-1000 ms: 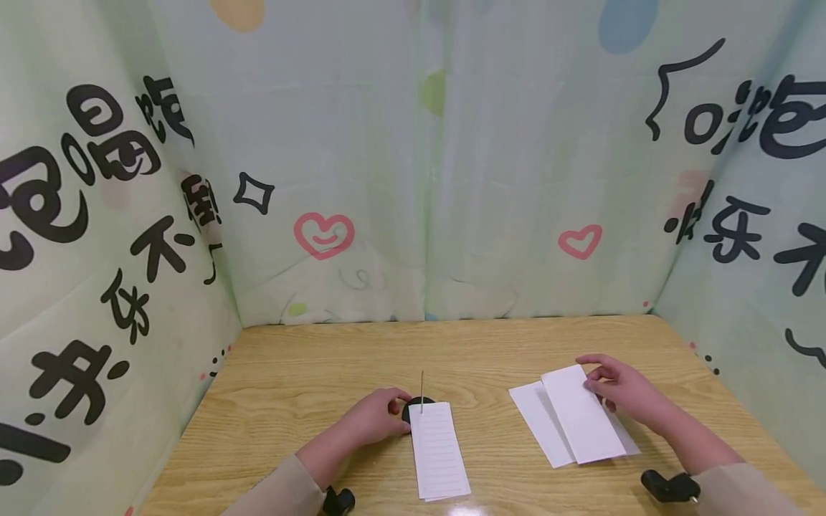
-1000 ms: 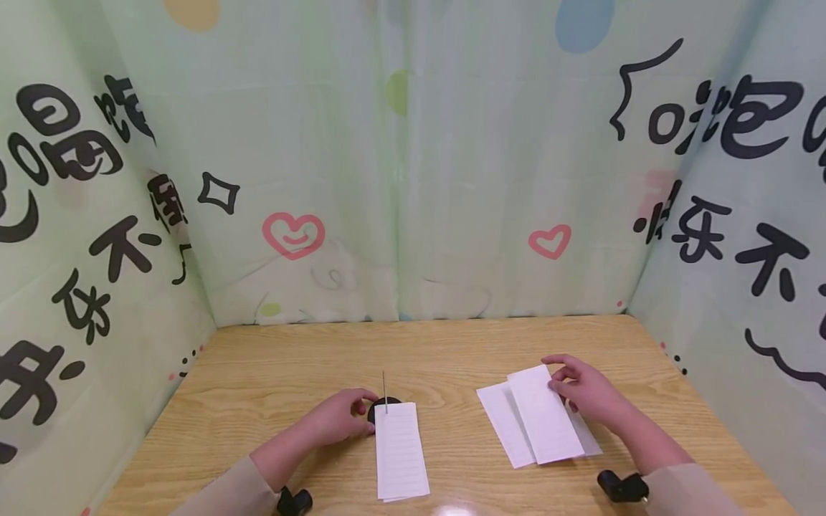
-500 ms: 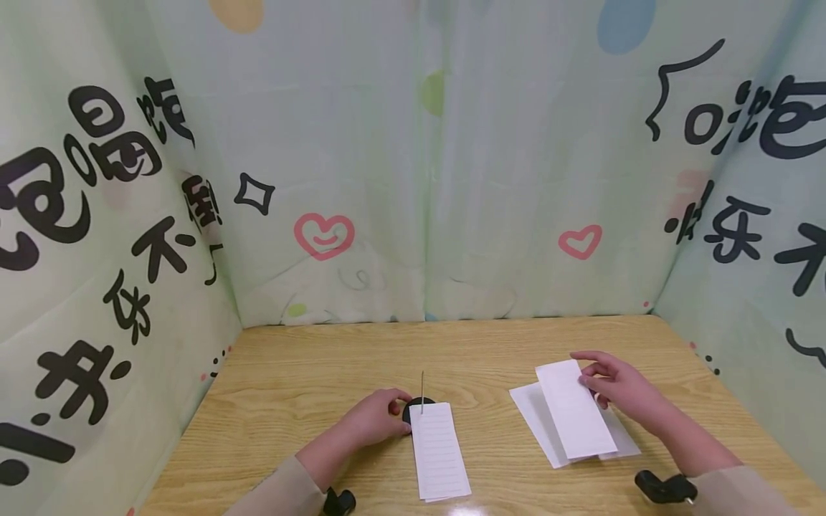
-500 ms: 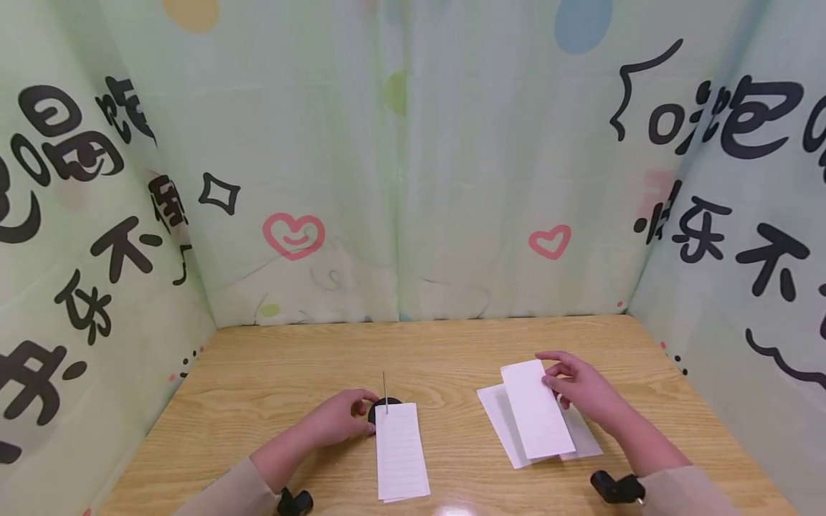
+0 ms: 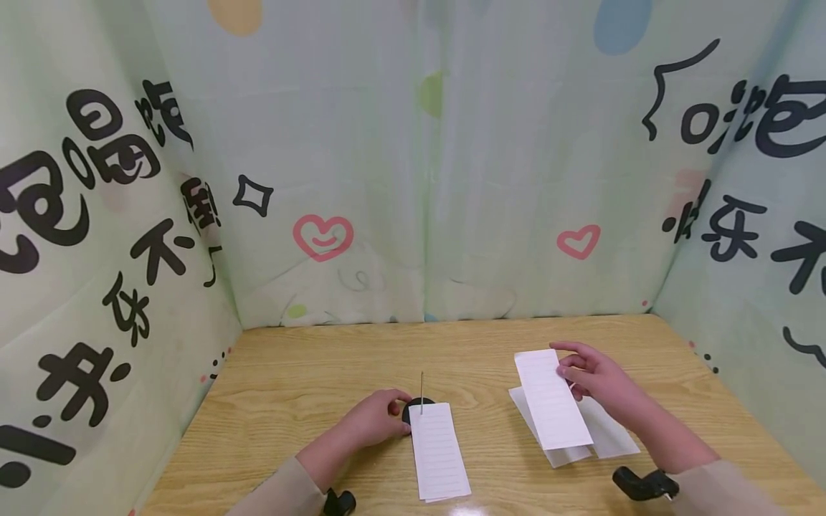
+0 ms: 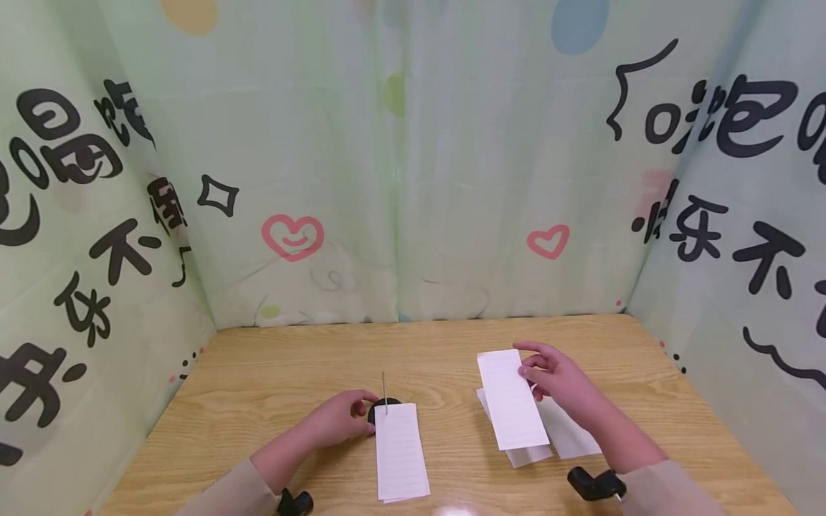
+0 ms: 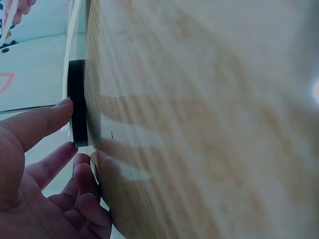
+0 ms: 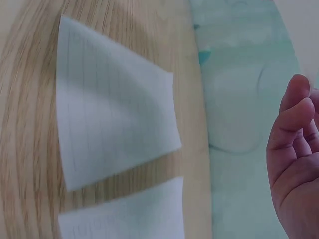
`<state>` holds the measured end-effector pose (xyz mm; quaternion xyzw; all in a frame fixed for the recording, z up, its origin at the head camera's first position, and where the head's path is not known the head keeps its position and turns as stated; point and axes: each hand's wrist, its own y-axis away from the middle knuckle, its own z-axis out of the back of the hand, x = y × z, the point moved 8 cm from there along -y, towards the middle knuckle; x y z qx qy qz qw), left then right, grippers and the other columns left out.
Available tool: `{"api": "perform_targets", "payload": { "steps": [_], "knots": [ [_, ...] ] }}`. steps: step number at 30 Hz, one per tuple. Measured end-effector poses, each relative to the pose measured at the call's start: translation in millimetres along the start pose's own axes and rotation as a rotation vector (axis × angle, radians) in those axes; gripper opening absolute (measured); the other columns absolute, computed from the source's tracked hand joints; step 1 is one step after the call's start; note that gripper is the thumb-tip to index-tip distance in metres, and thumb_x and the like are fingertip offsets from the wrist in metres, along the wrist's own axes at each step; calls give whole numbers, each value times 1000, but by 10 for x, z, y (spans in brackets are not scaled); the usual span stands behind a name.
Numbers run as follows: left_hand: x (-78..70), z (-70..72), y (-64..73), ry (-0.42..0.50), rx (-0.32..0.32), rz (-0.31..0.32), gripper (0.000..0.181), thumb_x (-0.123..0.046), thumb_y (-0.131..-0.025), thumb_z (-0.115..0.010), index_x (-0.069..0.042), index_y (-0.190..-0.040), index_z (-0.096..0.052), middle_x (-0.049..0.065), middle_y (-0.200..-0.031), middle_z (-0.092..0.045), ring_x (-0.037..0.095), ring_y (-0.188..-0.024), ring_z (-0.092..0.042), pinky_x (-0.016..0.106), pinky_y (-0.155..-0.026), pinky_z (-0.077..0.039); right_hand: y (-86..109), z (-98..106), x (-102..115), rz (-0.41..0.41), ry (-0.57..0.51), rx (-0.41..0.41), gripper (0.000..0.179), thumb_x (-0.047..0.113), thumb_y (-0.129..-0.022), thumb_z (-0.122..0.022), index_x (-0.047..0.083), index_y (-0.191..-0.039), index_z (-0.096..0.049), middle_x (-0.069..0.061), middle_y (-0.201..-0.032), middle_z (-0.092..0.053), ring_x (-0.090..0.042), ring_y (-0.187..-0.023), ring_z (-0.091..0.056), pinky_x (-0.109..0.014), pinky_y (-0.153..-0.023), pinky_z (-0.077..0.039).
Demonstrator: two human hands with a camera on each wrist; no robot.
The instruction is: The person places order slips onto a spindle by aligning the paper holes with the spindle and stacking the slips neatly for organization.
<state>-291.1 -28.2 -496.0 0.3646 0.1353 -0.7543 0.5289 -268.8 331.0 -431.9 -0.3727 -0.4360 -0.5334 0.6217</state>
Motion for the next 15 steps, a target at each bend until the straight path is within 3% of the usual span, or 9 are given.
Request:
{"api": "perform_targets", "payload": {
  "steps": [15],
  "knots": [
    [5, -7, -9, -20, -11, -17, 45, -19, -83, -81, -13, -124, -64, 2, -93, -53, 21, -81, -50, 38, -71, -41, -123, -562, 217, 33, -106, 69, 53, 11, -99, -61, -1, -145, -38, -13, -98, -57, -16, -63, -51, -27, -59, -47]
  ]
}}
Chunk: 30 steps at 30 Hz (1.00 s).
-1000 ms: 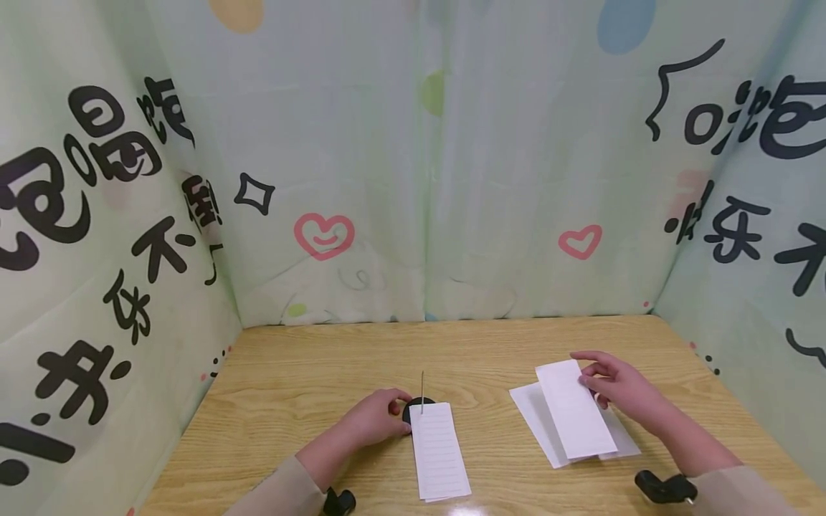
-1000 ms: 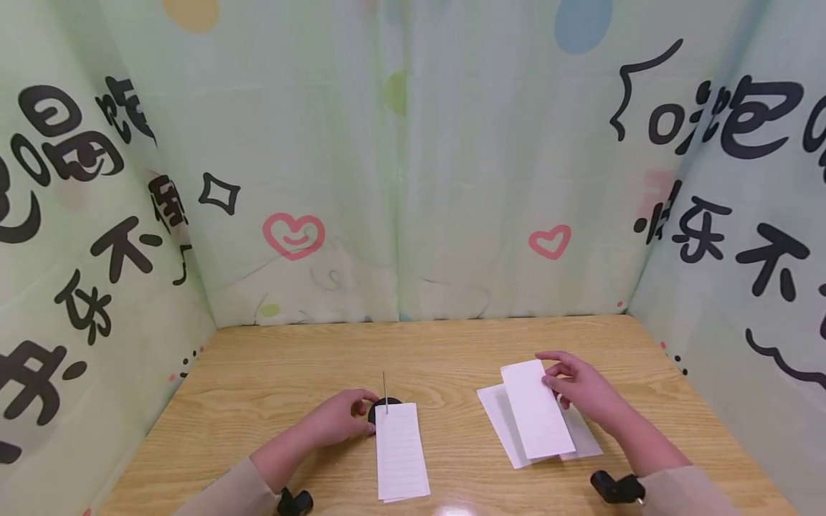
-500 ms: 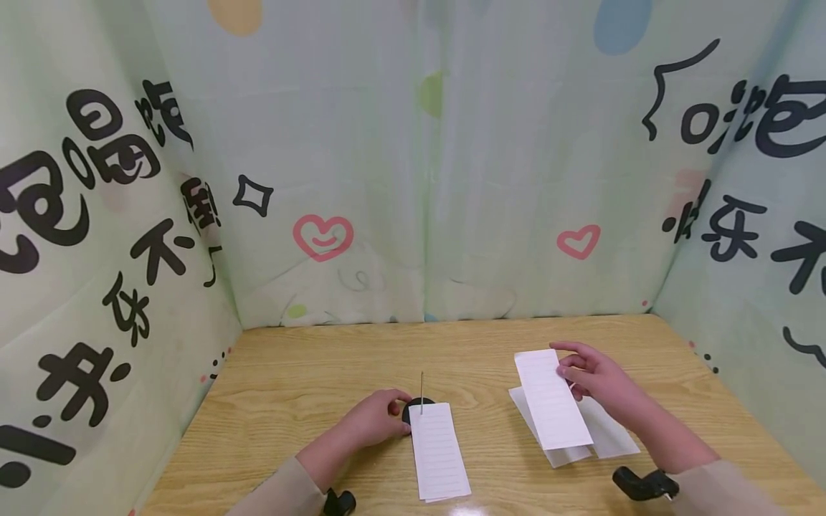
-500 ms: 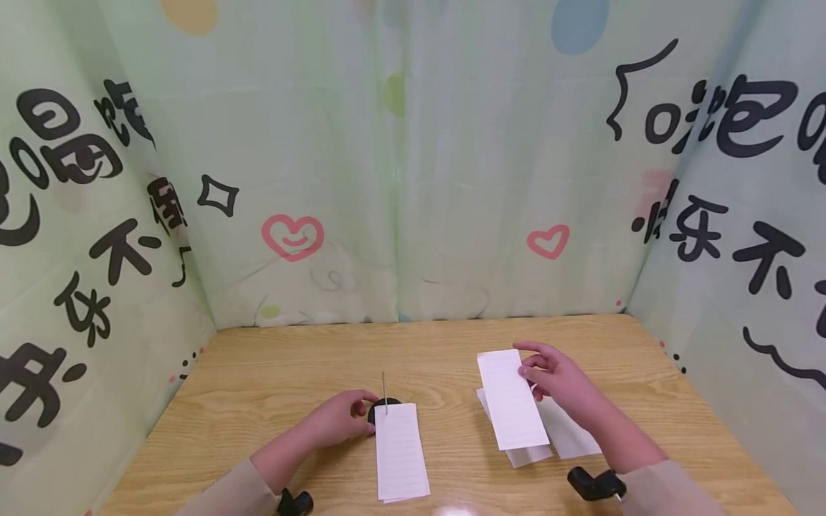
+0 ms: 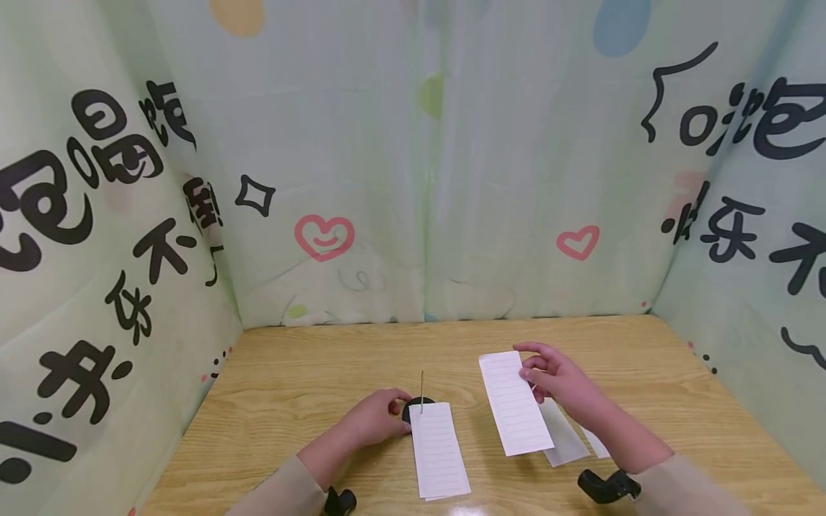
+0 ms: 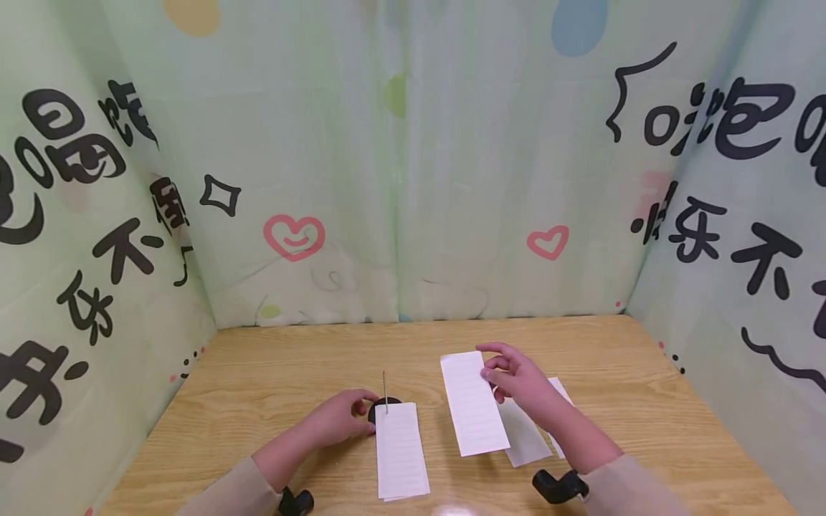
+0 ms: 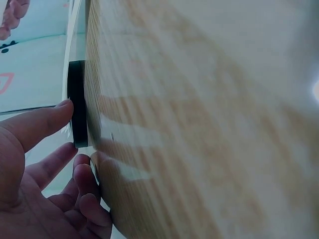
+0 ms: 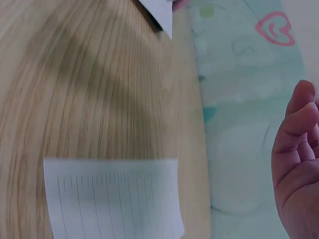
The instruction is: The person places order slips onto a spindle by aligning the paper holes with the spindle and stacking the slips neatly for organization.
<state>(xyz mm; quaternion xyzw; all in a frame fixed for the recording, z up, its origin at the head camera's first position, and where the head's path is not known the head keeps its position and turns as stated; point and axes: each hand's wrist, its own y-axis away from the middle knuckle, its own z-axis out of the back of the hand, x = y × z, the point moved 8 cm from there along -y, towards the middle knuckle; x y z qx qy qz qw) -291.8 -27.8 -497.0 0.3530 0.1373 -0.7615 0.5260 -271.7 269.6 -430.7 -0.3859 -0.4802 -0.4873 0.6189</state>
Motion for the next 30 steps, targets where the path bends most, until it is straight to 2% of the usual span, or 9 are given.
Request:
{"api": "perform_targets", "payload": {
  "steps": [22, 30],
  "knots": [
    [-24, 2, 10, 14, 8, -15, 44, -18, -82, -81, -12, -122, -65, 4, -92, -54, 21, -80, -50, 37, -71, -41, -255, -796, 187, 65, -85, 72, 47, 10, -97, -63, 2, -140, -45, -10, -98, -57, -15, -65, -52, -26, -59, -49],
    [-27, 19, 20, 27, 10, 5, 43, -18, -82, -81, -12, -122, -65, 4, -92, -54, 22, -81, -50, 39, -71, -41, -317, -964, 209, 55, -100, 69, 46, 8, -97, -63, 4, -139, -47, -12, -98, -58, -17, -68, -53, -27, -59, -48]
  ]
}}
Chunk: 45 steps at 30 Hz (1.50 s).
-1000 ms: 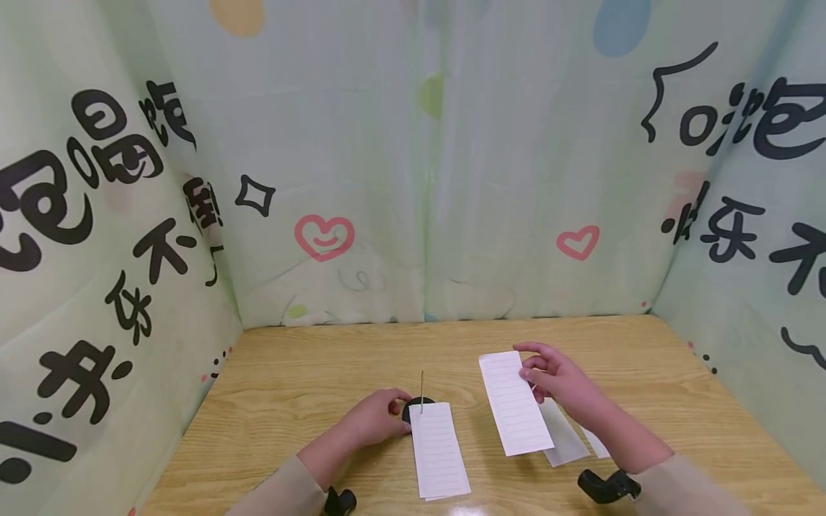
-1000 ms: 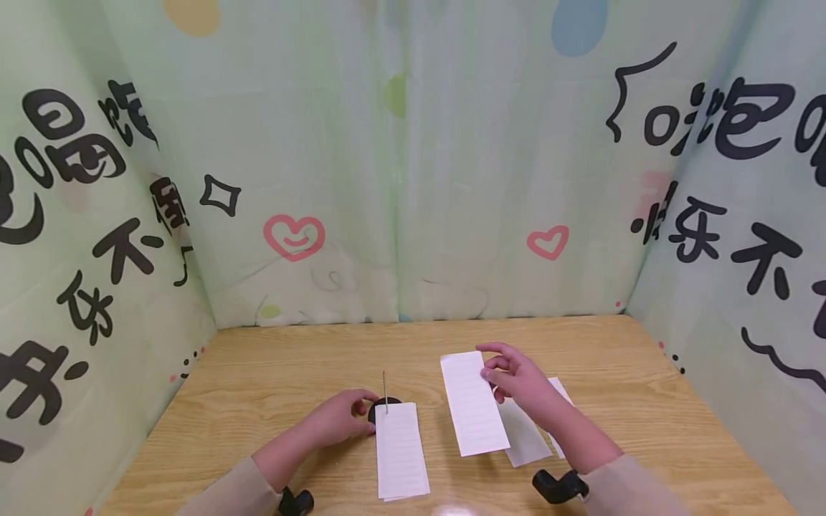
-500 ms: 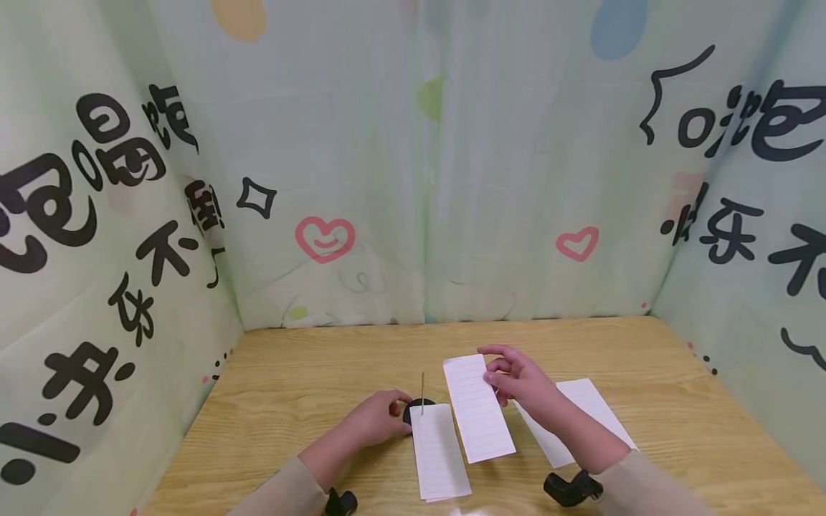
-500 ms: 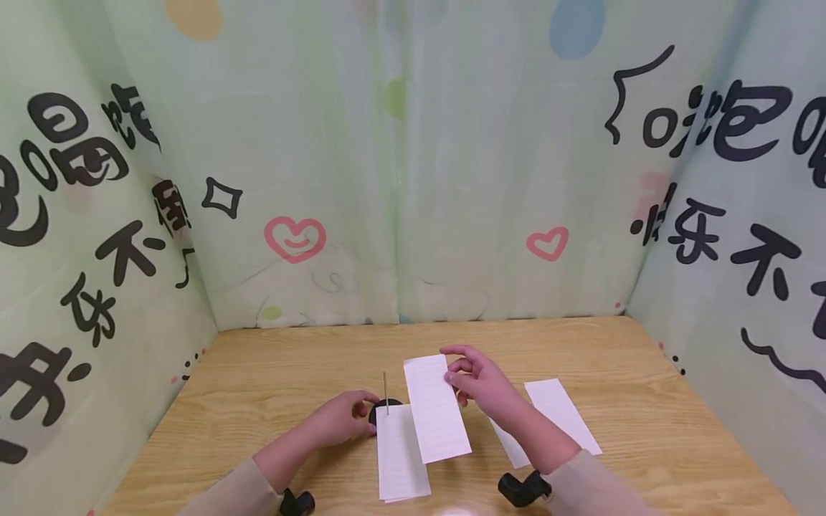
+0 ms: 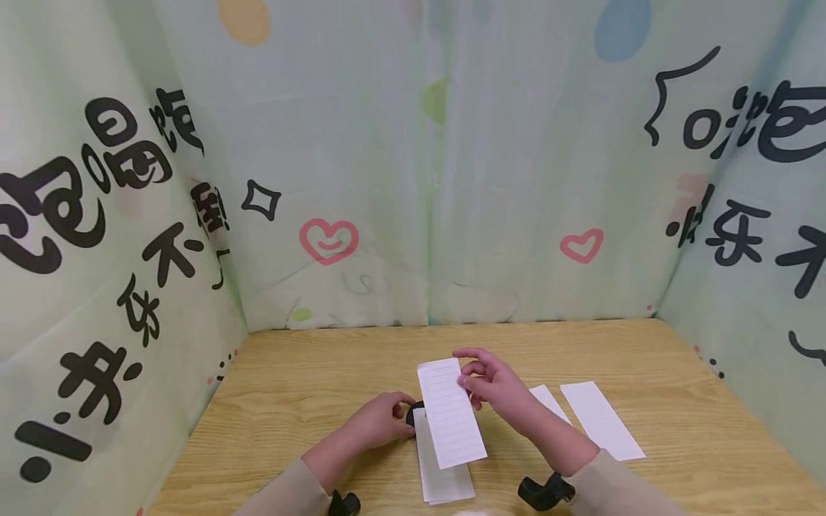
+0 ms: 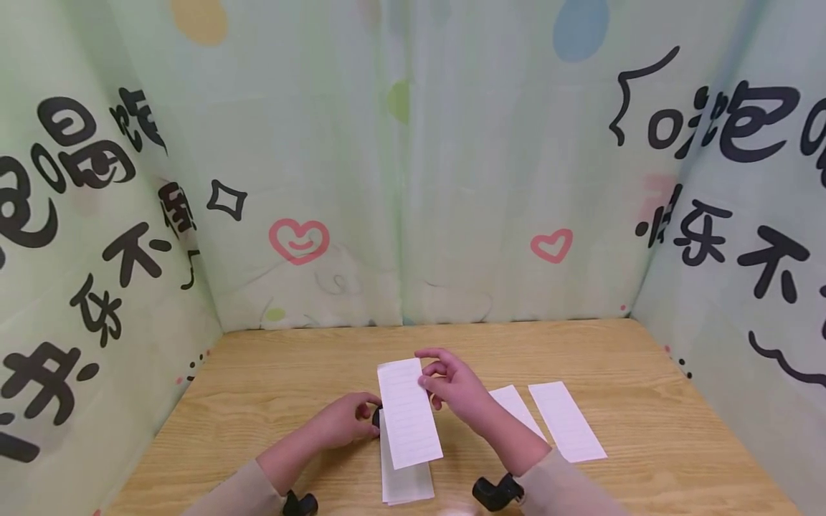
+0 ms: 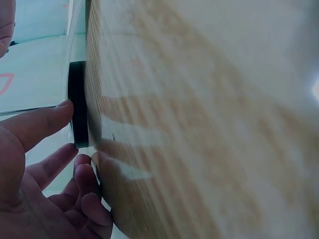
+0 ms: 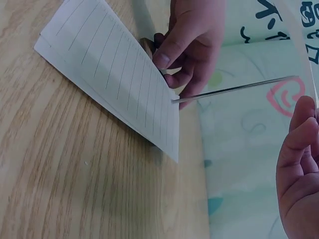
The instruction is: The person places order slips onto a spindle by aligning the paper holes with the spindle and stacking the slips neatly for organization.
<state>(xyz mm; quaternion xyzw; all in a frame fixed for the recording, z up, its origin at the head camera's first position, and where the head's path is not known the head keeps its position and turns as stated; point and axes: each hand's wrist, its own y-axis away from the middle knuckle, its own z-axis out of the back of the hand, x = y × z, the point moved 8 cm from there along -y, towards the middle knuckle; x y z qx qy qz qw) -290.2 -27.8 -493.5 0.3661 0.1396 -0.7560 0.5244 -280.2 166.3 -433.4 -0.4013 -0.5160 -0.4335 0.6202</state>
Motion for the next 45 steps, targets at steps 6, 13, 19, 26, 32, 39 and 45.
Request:
{"api": "perform_targets", "payload": {
  "steps": [6, 13, 19, 26, 32, 39, 45],
  "knots": [
    [4, 16, 16, 18, -26, 5, 40, -21, -87, -76, -10, -123, -63, 3, -92, -54, 21, -80, -51, 38, -70, -42, 7, -21, 7, 11, 9, -8, 45, 7, -97, -62, 2, -139, -46, -12, -98, -58, -16, -68, -53, -27, -58, -48],
    [35, 151, 33, 141, -124, 10, 25, -27, -100, -59, -12, -120, -65, 2, -96, -59, 20, -76, -55, 36, -66, -47, 10, -23, 13, 10, 27, -21, 44, 7, -97, -62, 3, -139, -47, -12, -98, -57, -16, -68, -53, -26, -58, -49],
    [-36, 324, 67, 334, -179, 30, 37, -39, -102, -54, -9, -121, -66, 11, -106, -64, 21, -83, -58, 33, -62, -48, 4, -20, 7, 10, 32, -37, 44, 6, -97, -62, 2, -139, -47, -12, -98, -57, -16, -68, -54, -27, -58, -49],
    [-273, 439, 101, 445, -206, -43, 38, -33, -105, -47, -4, -117, -67, 11, -103, -63, 19, -83, -58, 35, -70, -48, -4, -9, -35, -9, 31, -72, 44, 6, -96, -63, 5, -138, -49, -11, -98, -58, -17, -68, -54, -27, -57, -48],
    [-415, 417, 90, 444, -205, -47, 34, -39, -100, -57, -10, -114, -67, 11, -106, -65, 19, -85, -60, 40, -74, -51, -4, -26, -53, -16, 32, -79, 44, 6, -96, -63, 4, -138, -49, -12, -98, -59, -18, -69, -55, -27, -57, -48],
    [-491, 404, 49, 407, -217, -50, 35, -44, -95, -64, -13, -114, -67, 1, -101, -63, 21, -88, -60, 37, -74, -49, 13, -76, 9, -15, 26, -70, 46, 6, -97, -62, 3, -140, -47, -13, -99, -59, -19, -69, -55, -27, -57, -48],
    [-539, 396, 25, 393, -223, -86, 25, -35, -96, -66, -12, -105, -69, 1, -97, -64, 18, -85, -61, 35, -73, -48, 17, -92, 9, -14, 33, -68, 45, 6, -97, -62, 3, -139, -47, -13, -99, -59, -18, -68, -54, -26, -57, -48]
  ]
}}
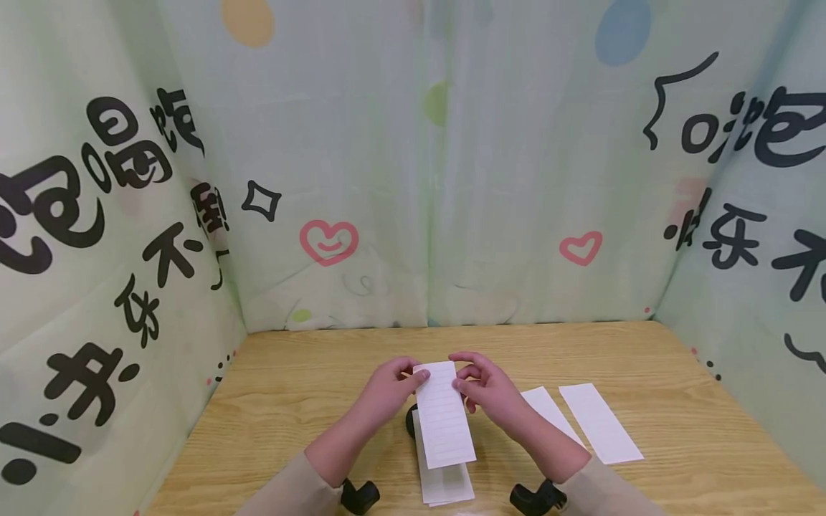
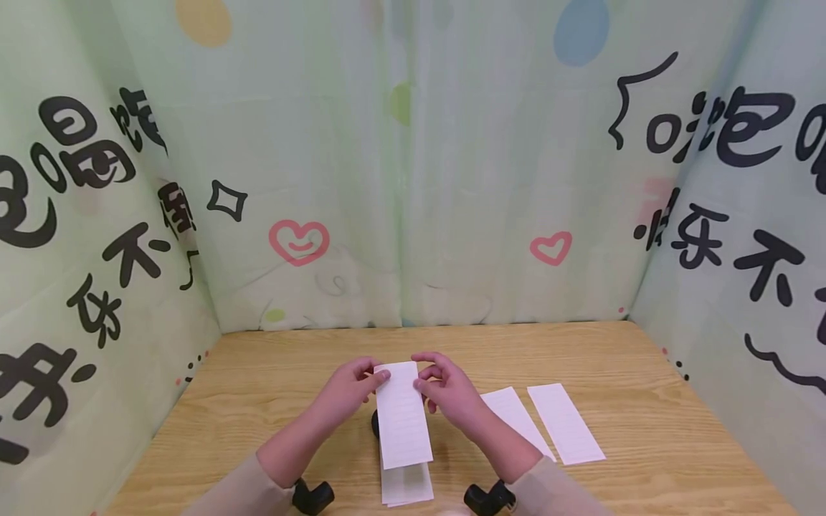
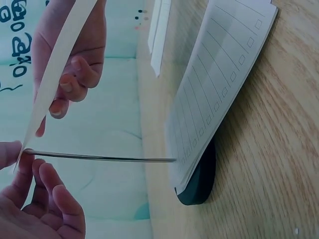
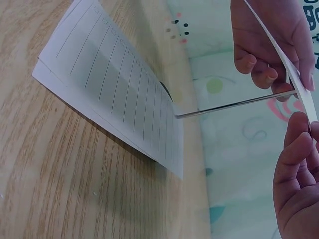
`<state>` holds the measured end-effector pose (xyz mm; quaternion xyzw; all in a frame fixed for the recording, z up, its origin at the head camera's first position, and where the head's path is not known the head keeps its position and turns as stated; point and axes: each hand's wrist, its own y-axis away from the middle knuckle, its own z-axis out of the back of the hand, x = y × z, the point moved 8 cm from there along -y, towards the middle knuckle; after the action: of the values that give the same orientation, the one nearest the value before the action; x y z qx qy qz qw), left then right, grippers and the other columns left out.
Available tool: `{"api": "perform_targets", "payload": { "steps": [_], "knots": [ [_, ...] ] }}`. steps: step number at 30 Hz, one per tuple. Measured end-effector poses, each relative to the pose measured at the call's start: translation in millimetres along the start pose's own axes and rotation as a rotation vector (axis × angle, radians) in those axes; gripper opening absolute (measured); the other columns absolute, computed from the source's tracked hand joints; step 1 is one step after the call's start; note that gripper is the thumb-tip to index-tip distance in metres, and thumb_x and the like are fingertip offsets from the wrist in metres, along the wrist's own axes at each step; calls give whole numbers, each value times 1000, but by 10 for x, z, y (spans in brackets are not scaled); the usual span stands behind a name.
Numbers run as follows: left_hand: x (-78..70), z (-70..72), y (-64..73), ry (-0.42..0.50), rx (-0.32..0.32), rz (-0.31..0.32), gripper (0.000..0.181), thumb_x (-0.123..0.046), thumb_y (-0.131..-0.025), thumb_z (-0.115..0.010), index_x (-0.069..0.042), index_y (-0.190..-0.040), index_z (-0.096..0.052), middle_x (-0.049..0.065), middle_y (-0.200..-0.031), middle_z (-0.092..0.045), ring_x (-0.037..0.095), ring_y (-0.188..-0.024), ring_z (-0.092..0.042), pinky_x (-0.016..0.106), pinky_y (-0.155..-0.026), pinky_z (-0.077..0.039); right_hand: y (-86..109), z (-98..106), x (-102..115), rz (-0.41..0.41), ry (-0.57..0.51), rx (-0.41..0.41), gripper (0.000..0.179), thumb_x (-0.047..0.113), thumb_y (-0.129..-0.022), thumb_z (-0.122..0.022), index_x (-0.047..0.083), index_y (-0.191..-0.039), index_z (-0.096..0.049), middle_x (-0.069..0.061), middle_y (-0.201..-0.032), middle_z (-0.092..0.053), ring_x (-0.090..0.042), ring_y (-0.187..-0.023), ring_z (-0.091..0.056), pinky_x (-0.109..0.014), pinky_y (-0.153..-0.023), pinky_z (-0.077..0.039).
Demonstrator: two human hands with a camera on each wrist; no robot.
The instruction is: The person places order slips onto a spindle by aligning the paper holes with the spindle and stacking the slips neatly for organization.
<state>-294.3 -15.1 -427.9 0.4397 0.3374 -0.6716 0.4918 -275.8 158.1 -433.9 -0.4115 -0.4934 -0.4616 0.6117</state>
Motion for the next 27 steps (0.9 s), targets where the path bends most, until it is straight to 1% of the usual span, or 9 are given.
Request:
{"api": "perform_targets", "payload": {
  "steps": [3, 10, 18, 20, 25, 27],
  "knots": [
    [3, 0, -1, 8, -2, -1, 23, -32, -96, -66, -11, -104, -69, 1, -96, -64, 18, -84, -60, 35, -74, -48, -9, -8, -23, -2, 0, -1, 44, 6, -97, -63, 3, -138, -48, -13, -99, -59, -18, -67, -55, -26, -57, -48],
    [26, 11, 18, -8, -6, 13, 24, -34, -96, -65, -12, -107, -68, 2, -95, -62, 19, -84, -59, 34, -72, -47, -10, -28, -36, -1, -2, 2, 43, 6, -97, -63, 5, -138, -49, -11, -98, -58, -16, -67, -54, -26, -58, -48],
    [10, 3, 23, 10, -8, -3, 21, -31, -96, -65, -12, -105, -68, 2, -95, -62, 18, -83, -59, 34, -70, -48, 7, -22, -14, 11, -11, 12, 45, 7, -98, -61, 3, -140, -47, -12, -98, -59, -17, -67, -53, -27, -57, -48],
    [23, 2, 22, 23, -10, 8, 20, -31, -96, -66, -12, -103, -68, 2, -94, -62, 20, -83, -59, 33, -69, -48, 6, -23, -14, 10, -11, 12, 45, 7, -98, -61, 3, -140, -47, -12, -98, -59, -17, -67, -53, -27, -57, -48],
    [62, -10, 7, 85, -8, 48, 19, -30, -96, -66, -11, -100, -66, 3, -90, -60, 31, -86, -59, 34, -68, -49, 2, -26, -3, 17, -10, 10, 45, 7, -97, -62, 3, -140, -47, -11, -97, -58, -16, -68, -53, -27, -57, -48],
    [74, -14, 5, 101, -10, 61, 19, -29, -96, -66, -10, -100, -65, 4, -90, -59, 32, -87, -58, 37, -70, -50, -2, -28, -9, 19, -7, 11, 45, 6, -97, -62, 2, -139, -47, -11, -97, -58, -16, -68, -53, -27, -57, -48]
  ]
}}
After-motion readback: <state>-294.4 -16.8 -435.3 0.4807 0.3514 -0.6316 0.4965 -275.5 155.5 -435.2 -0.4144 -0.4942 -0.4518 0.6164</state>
